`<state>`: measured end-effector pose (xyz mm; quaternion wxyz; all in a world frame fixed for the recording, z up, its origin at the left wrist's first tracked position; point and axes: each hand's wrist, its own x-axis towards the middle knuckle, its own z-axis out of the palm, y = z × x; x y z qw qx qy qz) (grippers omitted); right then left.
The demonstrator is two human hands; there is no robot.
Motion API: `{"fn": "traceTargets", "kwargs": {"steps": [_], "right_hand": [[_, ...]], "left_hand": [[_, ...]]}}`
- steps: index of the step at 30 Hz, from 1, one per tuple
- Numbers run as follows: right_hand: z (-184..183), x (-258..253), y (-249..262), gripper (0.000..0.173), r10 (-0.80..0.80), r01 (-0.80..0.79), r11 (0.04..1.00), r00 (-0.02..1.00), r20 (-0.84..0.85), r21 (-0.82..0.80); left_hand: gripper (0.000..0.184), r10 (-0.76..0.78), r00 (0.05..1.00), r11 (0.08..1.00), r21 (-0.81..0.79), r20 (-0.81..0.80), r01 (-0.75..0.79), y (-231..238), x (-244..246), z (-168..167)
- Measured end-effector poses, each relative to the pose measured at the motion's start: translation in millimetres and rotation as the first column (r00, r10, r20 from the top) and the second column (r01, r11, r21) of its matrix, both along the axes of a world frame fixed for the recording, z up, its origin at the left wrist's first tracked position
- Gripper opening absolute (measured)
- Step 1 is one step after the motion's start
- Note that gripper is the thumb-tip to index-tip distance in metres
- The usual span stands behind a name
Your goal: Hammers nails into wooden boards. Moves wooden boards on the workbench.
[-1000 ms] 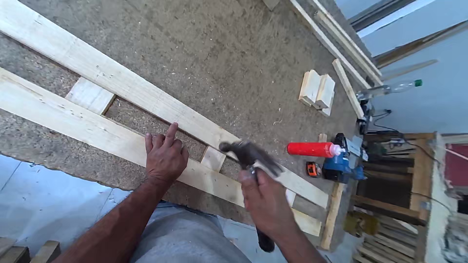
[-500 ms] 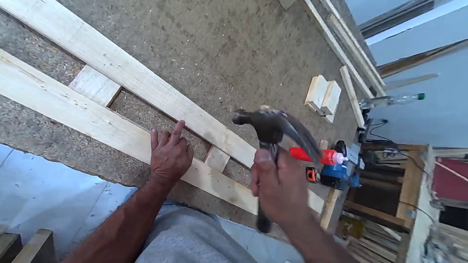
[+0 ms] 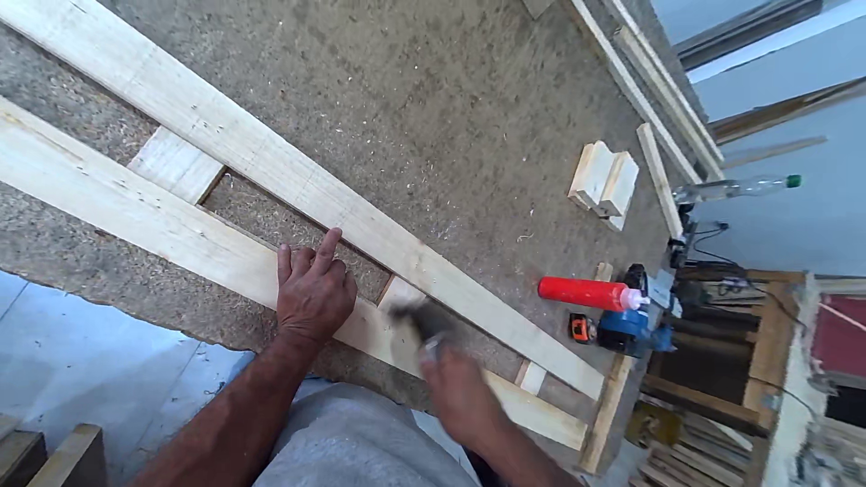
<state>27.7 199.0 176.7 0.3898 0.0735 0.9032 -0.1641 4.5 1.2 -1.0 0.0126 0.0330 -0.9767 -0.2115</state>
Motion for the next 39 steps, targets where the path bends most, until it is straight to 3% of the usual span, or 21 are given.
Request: {"fn": "traceTargets", "kwargs": {"steps": [1, 3, 6, 8, 10, 12, 13, 15, 17, 20, 22, 23, 25, 26, 28, 30, 32, 33, 34, 36, 39], "right_hand": [[-3, 0, 2, 0.052, 0.01, -0.033, 0.995, 0.971, 0.239, 0.093], [8, -16, 6, 0.052, 0.012, -0.055, 0.993, 0.93, 0.368, 0.108], [41, -28, 4, 0.052, -0.107, 0.104, 0.991, 0.994, -0.035, -0.083], [39, -21, 2, 0.056, -0.237, 0.125, 0.953, 0.876, -0.42, -0.275], [11, 1, 7, 0.061, -0.262, 0.094, 0.94, 0.815, -0.517, -0.328], [-16, 30, 19, 0.06, -0.056, 0.039, 0.996, 0.973, -0.226, -0.078], [-22, 35, 22, 0.061, 0.05, -0.055, 0.996, 0.997, 0.064, 0.065], [-18, 35, 23, 0.063, 0.139, -0.166, 0.98, 0.965, 0.221, 0.111], [7, 32, 13, 0.063, 0.139, -0.137, 0.99, 0.986, -0.095, 0.028], [29, 14, -4, 0.058, -0.172, -0.07, 0.938, 0.755, -0.633, -0.339], [8, 24, -8, 0.053, -0.348, -0.098, 0.85, 0.633, -0.691, -0.518], [-19, 40, -2, 0.054, -0.326, -0.105, 0.862, 0.636, -0.699, -0.497], [-72, 75, 18, 0.057, -0.056, -0.087, 0.976, 0.783, -0.619, -0.198], [-80, 82, 20, 0.057, 0.02, -0.049, 0.997, 0.905, -0.425, -0.057], [-65, 70, 14, 0.059, 0.016, -0.003, 0.998, 0.979, -0.205, 0.06], [-47, 72, 8, 0.058, -0.009, -0.006, 1.0, 0.886, -0.464, -0.03], [-67, 79, 13, 0.059, -0.147, -0.042, 0.97, 0.677, -0.721, -0.238], [-87, 85, 18, 0.059, -0.191, -0.044, 0.956, 0.654, -0.732, -0.289], [-100, 91, 22, 0.058, -0.138, -0.035, 0.973, 0.705, -0.695, -0.229], [-93, 85, 17, 0.055, 0.004, -0.012, 1.0, 0.923, -0.386, -0.02], [-34, 33, -6, 0.057, -0.039, 0.039, 0.998, 0.999, -0.012, 0.045]], "left_hand": [[0.036, 0.003, 1.0, 1.0, -0.001, -0.012, -0.004, 0, 1, 0], [0.036, 0.012, 1.0, 1.0, -0.011, -0.021, -0.012, 0, -3, 0], [0.038, -0.005, 1.0, 1.0, -0.014, 0.025, 0.006, 0, -2, 0], [0.039, -0.008, 1.0, 1.0, -0.018, 0.027, 0.008, -1, -4, 1], [0.038, -0.007, 1.0, 1.0, -0.02, 0.024, 0.008, -1, -3, 2], [0.038, -0.006, 1.0, 1.0, -0.018, 0.019, 0.007, -1, -3, 2], [0.038, -0.005, 1.0, 1.0, -0.019, 0.015, 0.005, -1, -2, 2], [0.039, -0.007, 1.0, 1.0, -0.025, -0.005, 0.006, -1, -4, 2], [0.04, -0.013, 1.0, 0.999, -0.034, 0.02, 0.013, -1, -2, 2], [0.04, -0.007, 0.999, 0.999, -0.039, 0.038, 0.008, 2, -5, 2], [0.04, -0.006, 0.999, 0.999, -0.047, 0.04, 0.008, 1, -5, 2], [0.04, -0.008, 0.999, 0.999, -0.051, 0.046, 0.011, 1, -5, 3], [0.04, -0.016, 0.999, 0.999, -0.05, 0.043, 0.018, 0, -6, 3], [0.039, -0.017, 0.999, 0.999, -0.045, 0.037, 0.018, 0, -6, 2], [0.039, -0.014, 0.999, 0.999, -0.04, 0.04, 0.015, -1, -9, 3], [0.04, -0.019, 0.997, 0.999, -0.043, 0.081, 0.022, -2, -6, 4], [0.041, -0.029, 0.996, 0.999, -0.04, 0.088, 0.032, 0, -8, 5], [0.04, -0.026, 0.996, 0.999, -0.039, 0.082, 0.029, -1, -8, 5], [0.041, -0.03, 0.996, 0.999, -0.035, 0.088, 0.034, -1, -7, 6], [0.043, -0.057, 0.993, 0.998, -0.033, 0.101, 0.06, -4, -6, 9], [0.055, -0.127, 0.987, 0.99, -0.047, 0.094, 0.132, -16, -9, 12]]}}
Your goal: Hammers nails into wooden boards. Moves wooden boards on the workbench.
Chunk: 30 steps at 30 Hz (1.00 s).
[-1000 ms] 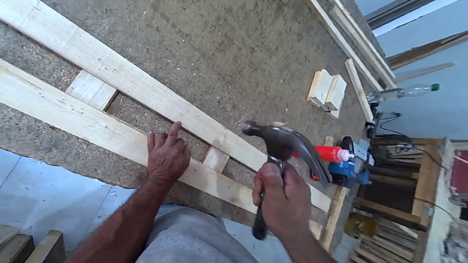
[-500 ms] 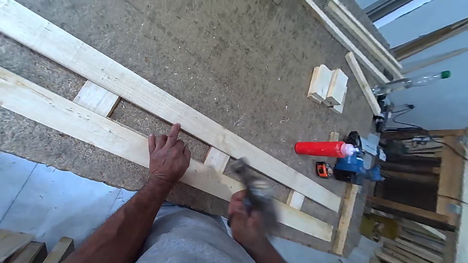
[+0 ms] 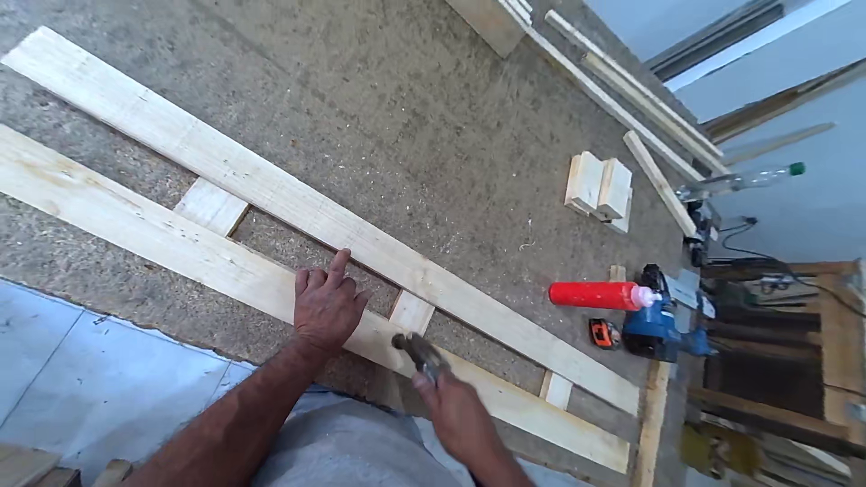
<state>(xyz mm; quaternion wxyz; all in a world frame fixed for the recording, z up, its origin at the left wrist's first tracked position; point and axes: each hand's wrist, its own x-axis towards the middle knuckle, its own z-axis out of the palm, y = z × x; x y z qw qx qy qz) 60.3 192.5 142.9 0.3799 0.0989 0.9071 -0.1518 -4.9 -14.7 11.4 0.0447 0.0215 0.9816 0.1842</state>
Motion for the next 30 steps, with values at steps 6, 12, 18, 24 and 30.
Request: {"fn": "traceTargets", "kwargs": {"steps": [6, 12, 18, 24, 30], "right_hand": [[75, -47, -56, 0.053, -0.029, -0.051, 0.976, 0.933, -0.358, -0.211], [48, -49, -62, 0.054, 0.121, -0.193, 0.969, 0.915, 0.384, 0.156], [82, -39, -60, 0.059, 0.141, -0.216, 0.974, 0.826, -0.546, -0.074], [-30, 26, -15, 0.057, 0.091, -0.122, 0.988, 0.951, -0.294, -0.09], [-36, 37, -11, 0.057, -0.03, -0.126, 0.974, 0.759, -0.65, -0.191]], "left_hand": [[0.047, -0.02, 0.999, 0.999, 0.036, -0.033, 0.021, -3, 2, -3], [0.043, -0.009, 0.999, 0.998, 0.055, -0.041, 0.011, -5, 3, -7], [0.04, 0.012, 0.998, 0.998, 0.07, -0.065, -0.008, -3, 2, -10], [0.04, 0.003, 0.999, 1.0, 0.021, -0.044, -0.002, -2, -1, -8], [0.041, 0.002, 1.0, 1.0, -0.028, -0.018, -0.003, 1, -3, 0]]}}
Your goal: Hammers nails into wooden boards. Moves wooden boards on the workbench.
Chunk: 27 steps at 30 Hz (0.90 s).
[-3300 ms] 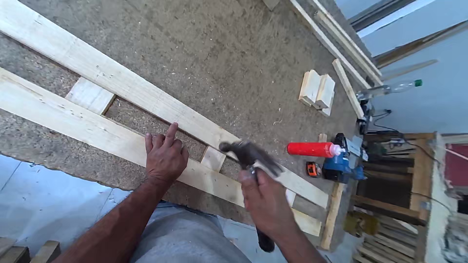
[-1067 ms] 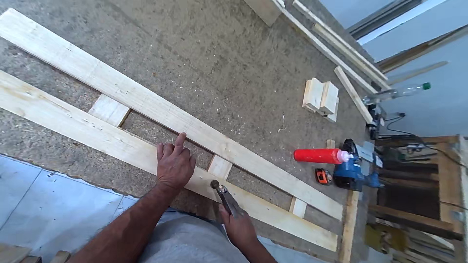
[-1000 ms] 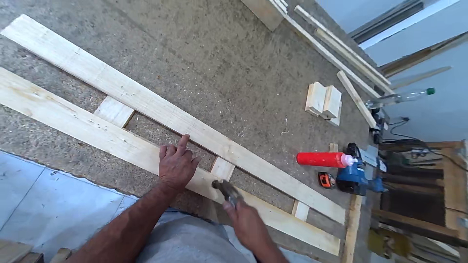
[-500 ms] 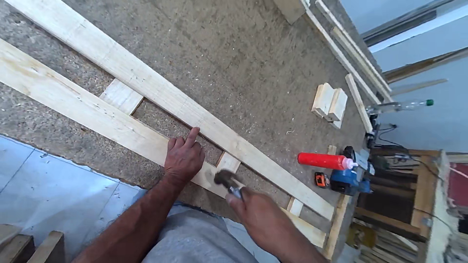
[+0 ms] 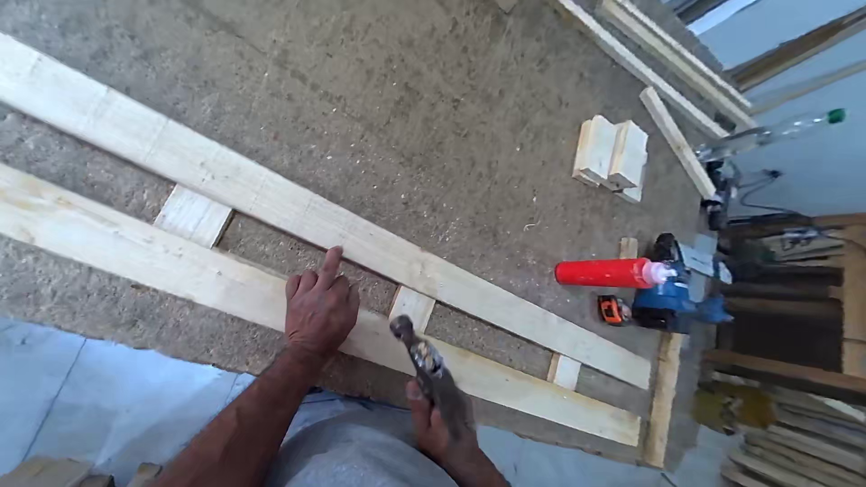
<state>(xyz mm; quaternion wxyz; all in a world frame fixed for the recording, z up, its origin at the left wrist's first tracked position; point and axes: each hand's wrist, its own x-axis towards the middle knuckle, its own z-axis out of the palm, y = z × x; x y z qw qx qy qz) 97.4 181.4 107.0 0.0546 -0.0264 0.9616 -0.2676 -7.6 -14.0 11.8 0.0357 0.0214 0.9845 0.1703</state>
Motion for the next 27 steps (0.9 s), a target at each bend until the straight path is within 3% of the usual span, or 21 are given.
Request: {"fn": "traceTargets", "kwargs": {"steps": [1, 3, 4, 5, 8, 12, 14, 16, 18, 19, 20, 22, 23, 24, 26, 27], "right_hand": [[-1, 0, 4, 0.055, 0.01, -0.018, 0.999, 0.988, 0.153, 0.048], [12, -23, 9, 0.056, -0.026, -0.092, 0.985, 0.761, 0.648, 0.148], [22, -38, 13, 0.056, -0.044, -0.082, 0.988, 0.669, 0.742, 0.133], [35, -52, 17, 0.056, -0.058, -0.028, 0.995, 0.643, 0.763, 0.099], [77, -100, 31, 0.054, -0.109, 0.107, 0.993, 0.719, 0.686, 0.046], [121, -161, 43, 0.047, -0.18, 0.129, 0.983, 0.814, 0.552, 0.13], [125, -178, 41, 0.044, -0.184, 0.146, 0.982, 0.868, 0.461, 0.118], [106, -182, 38, 0.043, -0.171, 0.147, 0.985, 0.884, 0.436, 0.088], [81, -180, 36, 0.046, -0.127, 0.052, 0.989, 0.773, 0.621, 0.137], [78, -184, 35, 0.048, -0.116, -0.029, 0.984, 0.644, 0.756, 0.175], [83, -191, 35, 0.049, -0.109, -0.092, 0.978, 0.53, 0.841, 0.185], [106, -209, 39, 0.05, -0.081, -0.137, 0.98, 0.399, 0.913, 0.147], [119, -216, 39, 0.051, -0.076, -0.115, 0.984, 0.421, 0.904, 0.137], [130, -223, 40, 0.052, -0.072, -0.075, 0.989, 0.514, 0.855, 0.128], [136, -232, 41, 0.054, -0.085, 0.08, 0.996, 0.784, 0.615, 0.035], [129, -231, 39, 0.053, -0.119, 0.16, 0.986, 0.873, 0.474, -0.046]], "left_hand": [[0.04, -0.001, 1.0, 1.0, -0.006, -0.016, 0.001, 0, 0, 2], [0.039, -0.012, 0.995, 1.0, -0.018, -0.096, 0.01, 2, -2, 3], [0.038, -0.029, 0.993, 0.999, -0.025, -0.11, 0.027, 2, -6, 7], [0.036, -0.049, 0.993, 0.998, -0.033, -0.103, 0.046, 2, -11, 15], [0.037, -0.069, 0.989, 0.997, -0.052, -0.132, 0.063, 1, -24, 28], [0.075, -0.085, 0.995, 0.995, -0.048, -0.043, 0.083, 4, -12, 3], [0.077, -0.071, 0.994, 0.995, -0.076, -0.081, 0.065, 5, -2, -10], [0.071, -0.045, 0.993, 0.995, -0.09, -0.109, 0.035, 5, -1, -14], [0.064, -0.022, 0.993, 0.996, -0.092, -0.113, 0.011, 5, 0, -15], [0.061, -0.014, 0.993, 0.996, -0.092, -0.114, 0.003, 6, 0, -15], [0.058, -0.009, 0.993, 0.996, -0.089, -0.121, -0.002, 6, -2, -15], [0.055, 0.004, 0.99, 0.997, -0.074, -0.144, -0.014, 5, -2, -16], [0.055, 0.004, 0.989, 0.998, -0.069, -0.147, -0.015, 4, -1, -17], [0.055, 0.007, 0.988, 0.998, -0.064, -0.154, -0.017, 5, -2, -17], [0.055, 0.018, 0.987, 0.998, -0.06, -0.158, -0.028, 6, -2, -18], [0.055, 0.021, 0.987, 0.998, -0.06, -0.157, -0.031, 6, -2, -18]]}}
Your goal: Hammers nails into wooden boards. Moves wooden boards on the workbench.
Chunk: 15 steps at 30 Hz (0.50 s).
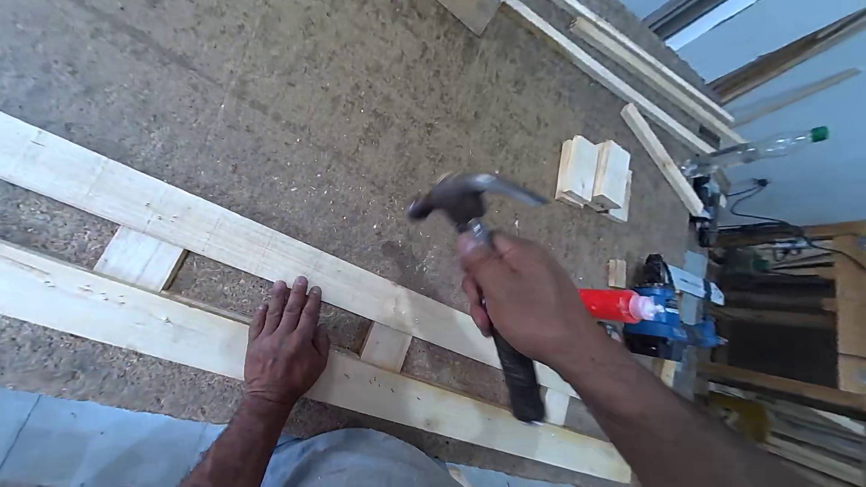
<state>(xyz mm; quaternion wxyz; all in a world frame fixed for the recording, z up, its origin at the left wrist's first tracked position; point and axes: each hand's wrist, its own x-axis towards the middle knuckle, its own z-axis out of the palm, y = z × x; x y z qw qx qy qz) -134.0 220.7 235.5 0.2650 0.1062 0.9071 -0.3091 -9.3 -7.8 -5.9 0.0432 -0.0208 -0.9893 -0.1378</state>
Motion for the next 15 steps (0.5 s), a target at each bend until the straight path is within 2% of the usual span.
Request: {"fn": "traceTargets", "kwargs": {"steps": [1, 2, 3, 4, 5, 6, 7, 8, 9, 11, 13, 14, 15], "right_hand": [[-12, 6, -1, 0.052, -0.056, 0.051, 0.997, 0.992, -0.114, -0.049], [-28, 17, 0, 0.052, -0.067, 0.06, 0.996, 0.989, -0.131, -0.06], [-43, 32, 4, 0.051, -0.023, 0.023, 1.0, 1.0, -0.004, -0.012], [-52, 42, 9, 0.051, 0.047, -0.063, 0.997, 0.963, 0.266, 0.05], [-57, 46, 12, 0.052, 0.113, -0.178, 0.981, 0.839, 0.532, 0.072], [-61, 47, 15, 0.053, 0.147, -0.252, 0.966, 0.722, 0.676, 0.059], [-57, 45, 16, 0.053, 0.165, -0.284, 0.958, 0.68, 0.715, 0.049], [-46, 40, 15, 0.053, 0.161, -0.264, 0.963, 0.723, 0.672, 0.053], [-34, 36, 17, 0.051, 0.13, -0.201, 0.977, 0.814, 0.566, 0.065], [-12, 25, 19, 0.05, -0.005, -0.002, 0.999, 0.978, 0.208, 0.035], [-5, 15, 18, 0.052, -0.16, 0.146, 0.984, 0.977, -0.14, -0.105], [-13, 18, 17, 0.053, -0.198, 0.165, 0.974, 0.954, -0.227, -0.155], [-28, 28, 18, 0.054, -0.178, 0.146, 0.978, 0.956, -0.233, -0.149]], "left_hand": [[0.055, 0.001, 1.0, 1.0, 0.001, -0.002, -0.001, -1, 1, 0], [0.055, 0.003, 1.0, 1.0, 0.002, -0.004, -0.003, -1, 1, -1], [0.055, 0.003, 1.0, 1.0, 0.004, -0.01, -0.003, -2, 1, -1], [0.054, 0.004, 1.0, 1.0, 0.008, -0.017, -0.004, -2, 1, -2], [0.054, 0.003, 1.0, 1.0, 0.007, -0.024, -0.003, -2, 2, -2], [0.054, -0.002, 1.0, 1.0, 0.004, -0.028, 0.002, -2, 1, -2], [0.053, -0.004, 0.999, 1.0, 0.005, -0.038, 0.004, -2, -1, -2], [0.053, 0.001, 0.999, 1.0, 0.007, -0.041, 0.0, -1, -2, -3], [0.053, 0.008, 0.999, 1.0, 0.01, -0.036, -0.007, 0, 0, -3], [0.055, 0.005, 1.0, 1.0, 0.012, -0.017, -0.005, -1, 2, -3], [0.055, -0.002, 1.0, 1.0, 0.007, -0.012, 0.002, -2, 0, -2], [0.055, -0.003, 1.0, 1.0, 0.005, -0.011, 0.003, -1, 0, -2], [0.055, -0.002, 1.0, 1.0, 0.005, -0.013, 0.002, -1, -1, -2]]}}
